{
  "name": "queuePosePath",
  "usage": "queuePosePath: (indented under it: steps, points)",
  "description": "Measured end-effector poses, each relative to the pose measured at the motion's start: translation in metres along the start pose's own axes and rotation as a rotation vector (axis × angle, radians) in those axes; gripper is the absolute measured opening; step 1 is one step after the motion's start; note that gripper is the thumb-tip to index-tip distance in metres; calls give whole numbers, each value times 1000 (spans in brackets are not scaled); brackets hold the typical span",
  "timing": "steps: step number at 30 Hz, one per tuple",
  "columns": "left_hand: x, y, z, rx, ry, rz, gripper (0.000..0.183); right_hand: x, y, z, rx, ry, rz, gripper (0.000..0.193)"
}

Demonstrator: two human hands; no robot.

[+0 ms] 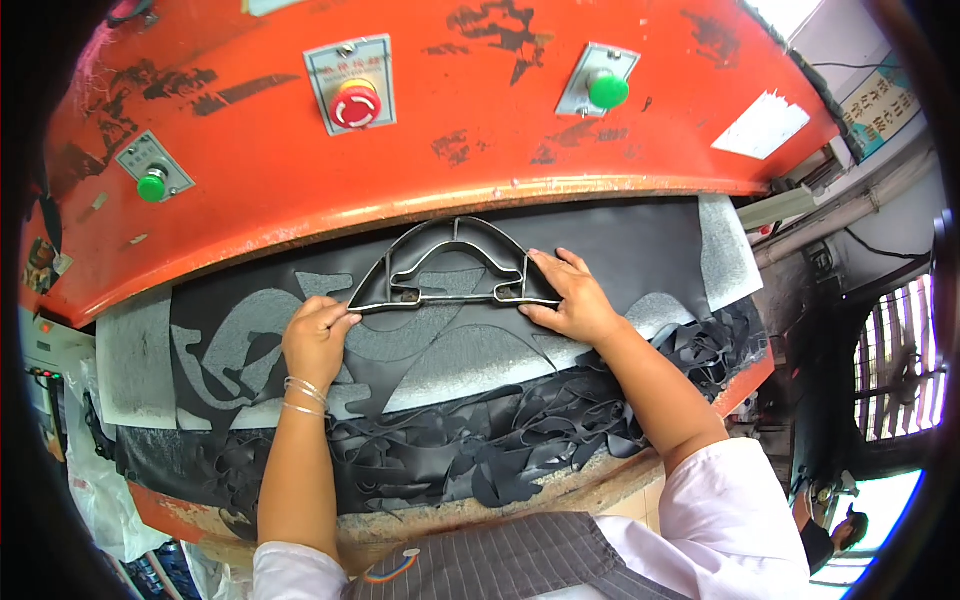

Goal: Using a hydraulic press machine and metal dies to cut shoe components from sheets of material.

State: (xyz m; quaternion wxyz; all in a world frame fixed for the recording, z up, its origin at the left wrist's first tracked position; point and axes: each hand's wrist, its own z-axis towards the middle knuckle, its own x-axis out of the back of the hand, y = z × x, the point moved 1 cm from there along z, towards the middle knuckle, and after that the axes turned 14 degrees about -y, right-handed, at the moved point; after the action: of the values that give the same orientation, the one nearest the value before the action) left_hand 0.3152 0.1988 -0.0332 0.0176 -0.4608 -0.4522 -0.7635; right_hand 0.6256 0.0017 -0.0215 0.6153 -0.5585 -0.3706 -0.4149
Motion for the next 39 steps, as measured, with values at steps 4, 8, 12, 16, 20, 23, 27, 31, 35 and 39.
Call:
queuePosePath:
  steps: [4, 8, 12, 16, 20, 23, 27, 31, 35, 39]
  points:
    - [13, -4, -10, 5, -20, 26, 37, 9, -29, -3, -205, -122, -80, 85]
    - [64, -2, -30, -120, 225, -30, 24, 43, -69, -21, -235, 397, 416, 79]
    - [136, 46, -55, -282, 762, -22, 22, 91, -107, -10, -16, 864, 602, 38]
    - [178, 51, -75, -440, 909, 313, 23, 108, -118, -3, -127, 865, 393, 17]
    - [170, 64, -110, -194, 547, 101, 26, 81, -132, -42, -89, 811, 505, 17]
    - [112, 73, -155, -183, 335, 23, 33, 25, -167, -103, -272, 401, 444, 17]
    - [19, 93, -250, -196, -276, -41, 23, -40, -232, -176, 112, -296, 106, 44]
    - [-29, 118, -297, -181, -214, 77, 17, -80, -243, -206, 143, -257, 11, 45]
    - [-42, 125, -300, -83, -93, 174, 18, -85, -245, -206, 105, -226, -43, 41]
    - [-53, 129, -290, -100, -41, 175, 20, -81, -233, -203, 116, -262, -60, 43]
